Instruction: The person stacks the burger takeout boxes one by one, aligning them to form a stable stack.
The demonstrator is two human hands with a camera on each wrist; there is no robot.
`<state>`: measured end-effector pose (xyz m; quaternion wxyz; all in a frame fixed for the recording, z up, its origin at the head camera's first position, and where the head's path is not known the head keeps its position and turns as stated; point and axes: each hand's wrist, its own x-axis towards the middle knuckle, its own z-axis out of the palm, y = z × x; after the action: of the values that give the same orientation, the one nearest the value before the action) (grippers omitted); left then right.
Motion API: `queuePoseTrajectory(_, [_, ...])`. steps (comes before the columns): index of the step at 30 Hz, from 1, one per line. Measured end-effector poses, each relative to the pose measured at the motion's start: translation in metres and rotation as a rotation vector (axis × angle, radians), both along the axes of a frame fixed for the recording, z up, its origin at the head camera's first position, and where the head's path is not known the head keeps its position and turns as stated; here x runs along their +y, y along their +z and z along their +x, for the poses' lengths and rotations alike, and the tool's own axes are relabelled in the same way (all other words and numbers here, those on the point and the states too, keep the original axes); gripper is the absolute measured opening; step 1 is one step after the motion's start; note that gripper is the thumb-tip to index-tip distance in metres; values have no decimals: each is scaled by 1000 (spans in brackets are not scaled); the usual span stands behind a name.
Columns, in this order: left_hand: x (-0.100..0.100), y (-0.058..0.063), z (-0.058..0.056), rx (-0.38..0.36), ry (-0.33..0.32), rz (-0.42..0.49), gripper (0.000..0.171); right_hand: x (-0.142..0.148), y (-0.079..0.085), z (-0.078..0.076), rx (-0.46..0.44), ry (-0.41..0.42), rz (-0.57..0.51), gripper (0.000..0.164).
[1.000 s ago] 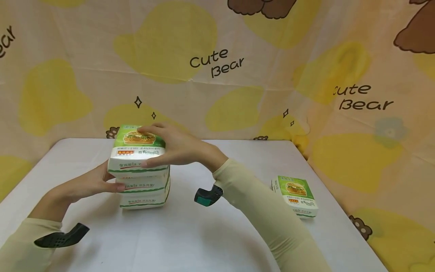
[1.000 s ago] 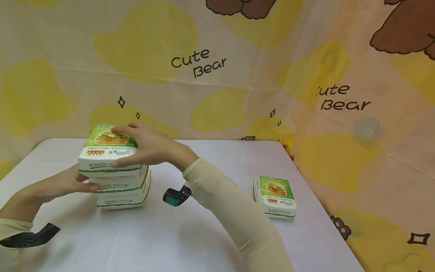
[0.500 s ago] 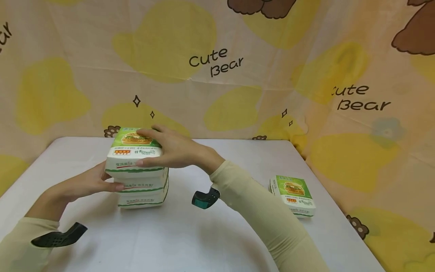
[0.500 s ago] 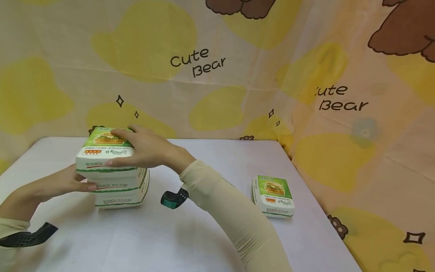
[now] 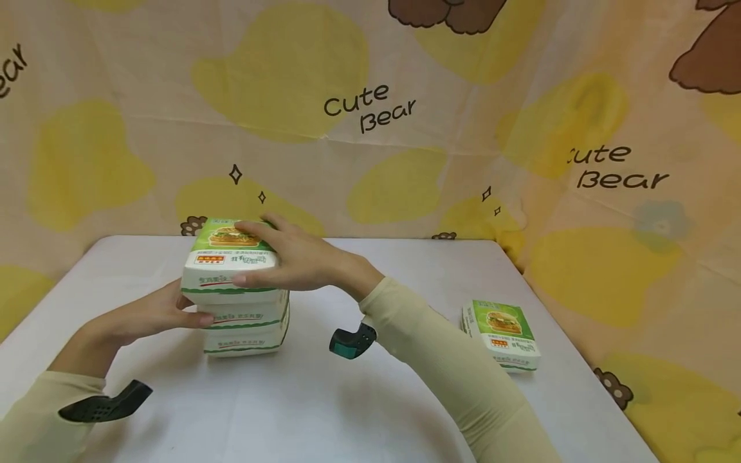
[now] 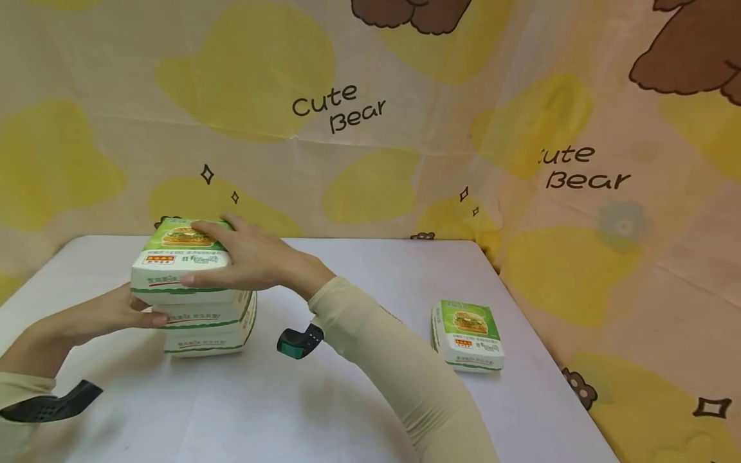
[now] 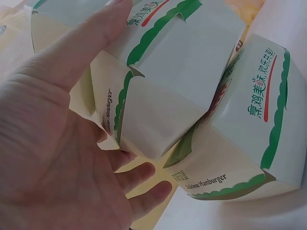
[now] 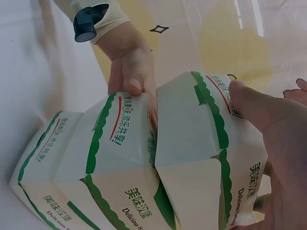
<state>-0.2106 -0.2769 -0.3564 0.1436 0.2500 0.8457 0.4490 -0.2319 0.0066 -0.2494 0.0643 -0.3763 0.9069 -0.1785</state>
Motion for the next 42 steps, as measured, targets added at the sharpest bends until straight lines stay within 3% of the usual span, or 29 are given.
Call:
queuePoseTrajectory(11, [-3,-2,-2,19,-8,-21,81,1,-1,0,-7,10,-13,85])
queuePoseTrajectory(25, [-7,9,-1,119,-52,12,110,5,-1,0,-1,2,-7,86])
queuePoseTrajectory(35, [-24,6,-7,123,-71,44,104,7,-2,1,13,-10,-7,89])
queuePoseTrajectory(42, [-37,4,-11,120,-81,77,91,9,0,-1,21,-8,-18,88])
